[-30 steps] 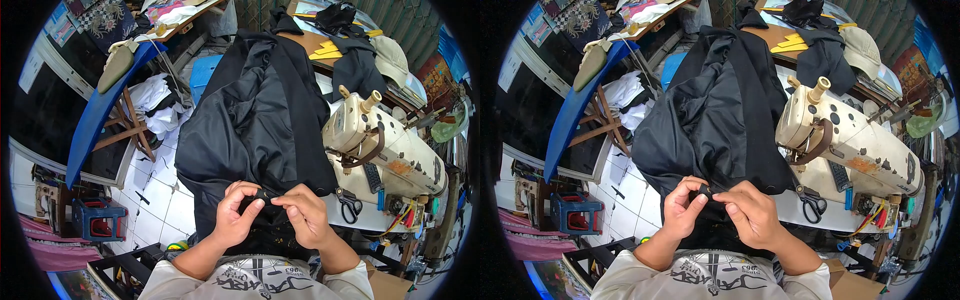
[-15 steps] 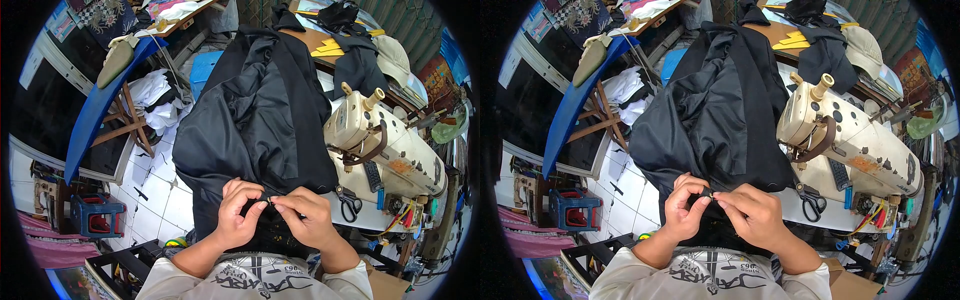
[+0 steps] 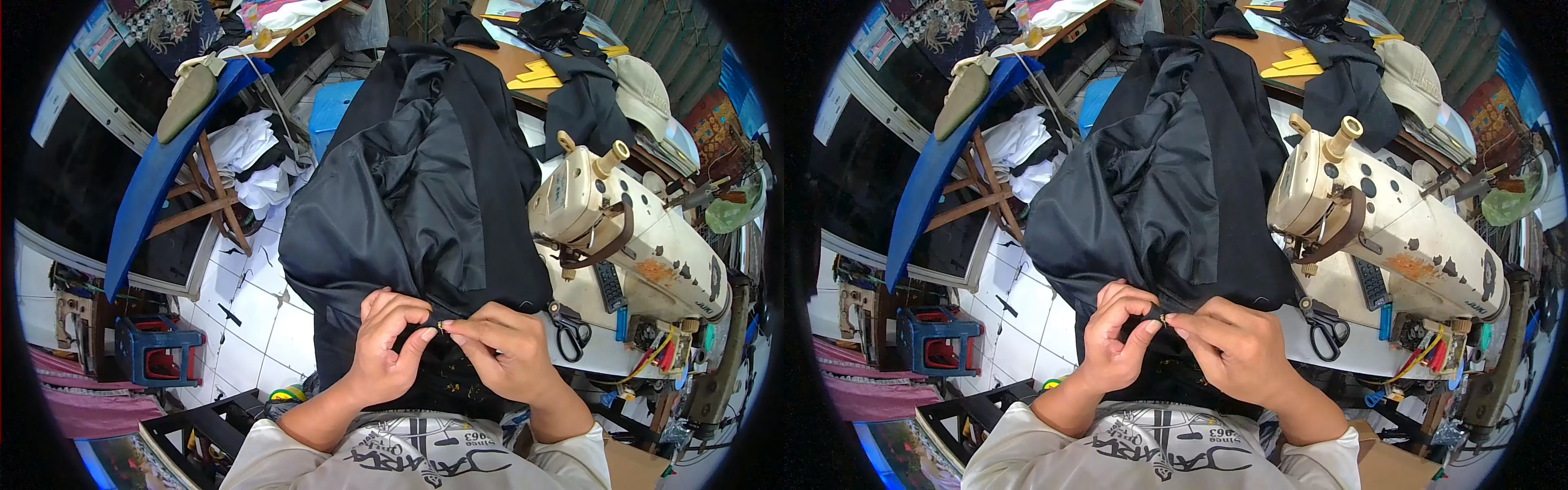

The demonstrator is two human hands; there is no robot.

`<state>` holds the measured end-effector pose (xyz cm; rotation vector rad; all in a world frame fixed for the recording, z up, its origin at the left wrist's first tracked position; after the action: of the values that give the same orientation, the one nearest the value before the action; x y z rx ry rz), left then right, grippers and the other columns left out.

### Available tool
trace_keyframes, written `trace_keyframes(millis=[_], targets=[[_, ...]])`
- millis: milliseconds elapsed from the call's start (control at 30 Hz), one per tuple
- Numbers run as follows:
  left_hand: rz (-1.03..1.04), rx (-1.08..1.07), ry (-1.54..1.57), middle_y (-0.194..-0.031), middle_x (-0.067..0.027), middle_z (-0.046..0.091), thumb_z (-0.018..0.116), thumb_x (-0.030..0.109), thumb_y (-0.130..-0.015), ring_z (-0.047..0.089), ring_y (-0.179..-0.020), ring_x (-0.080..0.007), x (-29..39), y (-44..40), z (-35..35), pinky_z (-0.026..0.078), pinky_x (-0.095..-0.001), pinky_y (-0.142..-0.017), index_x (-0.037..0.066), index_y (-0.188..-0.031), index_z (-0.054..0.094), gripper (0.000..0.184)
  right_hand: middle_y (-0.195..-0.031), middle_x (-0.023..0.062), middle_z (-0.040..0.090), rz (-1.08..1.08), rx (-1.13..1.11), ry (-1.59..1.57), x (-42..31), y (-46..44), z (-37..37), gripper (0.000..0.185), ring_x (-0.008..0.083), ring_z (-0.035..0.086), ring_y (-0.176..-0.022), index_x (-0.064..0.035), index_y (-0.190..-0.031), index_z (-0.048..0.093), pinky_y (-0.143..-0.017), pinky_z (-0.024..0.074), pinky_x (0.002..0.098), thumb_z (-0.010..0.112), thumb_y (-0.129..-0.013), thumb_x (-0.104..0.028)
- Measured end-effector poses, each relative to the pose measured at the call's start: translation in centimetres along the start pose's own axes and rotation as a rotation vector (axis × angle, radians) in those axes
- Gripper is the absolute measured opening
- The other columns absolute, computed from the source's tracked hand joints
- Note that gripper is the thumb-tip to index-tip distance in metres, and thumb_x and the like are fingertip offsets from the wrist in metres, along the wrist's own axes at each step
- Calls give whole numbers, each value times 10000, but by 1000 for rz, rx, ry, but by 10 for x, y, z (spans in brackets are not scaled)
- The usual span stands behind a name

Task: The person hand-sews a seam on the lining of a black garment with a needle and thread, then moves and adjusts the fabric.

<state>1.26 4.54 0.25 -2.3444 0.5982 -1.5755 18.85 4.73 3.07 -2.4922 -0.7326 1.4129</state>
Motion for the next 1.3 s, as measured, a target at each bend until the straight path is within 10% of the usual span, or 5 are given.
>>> trace_keyframes(millis=[1300], targets=[[-198,311,273,-910,-87,676,711,6,-851,586,-838,-206,-4,17,18,429,-326,-840,3,-909,632,99,-752,112,657,21,345,-87,-3,10,33,178,201,615,-603,1,-977,720,-515,463,282,720,-812,67]])
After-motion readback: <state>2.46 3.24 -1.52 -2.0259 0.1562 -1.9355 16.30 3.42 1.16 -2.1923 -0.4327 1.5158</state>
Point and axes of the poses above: each hand's wrist, its own y-axis away from the middle knuckle, its own z-axis out of the palm, x = y × z, the point moved 4 cm from there along -y, towards the middle knuckle
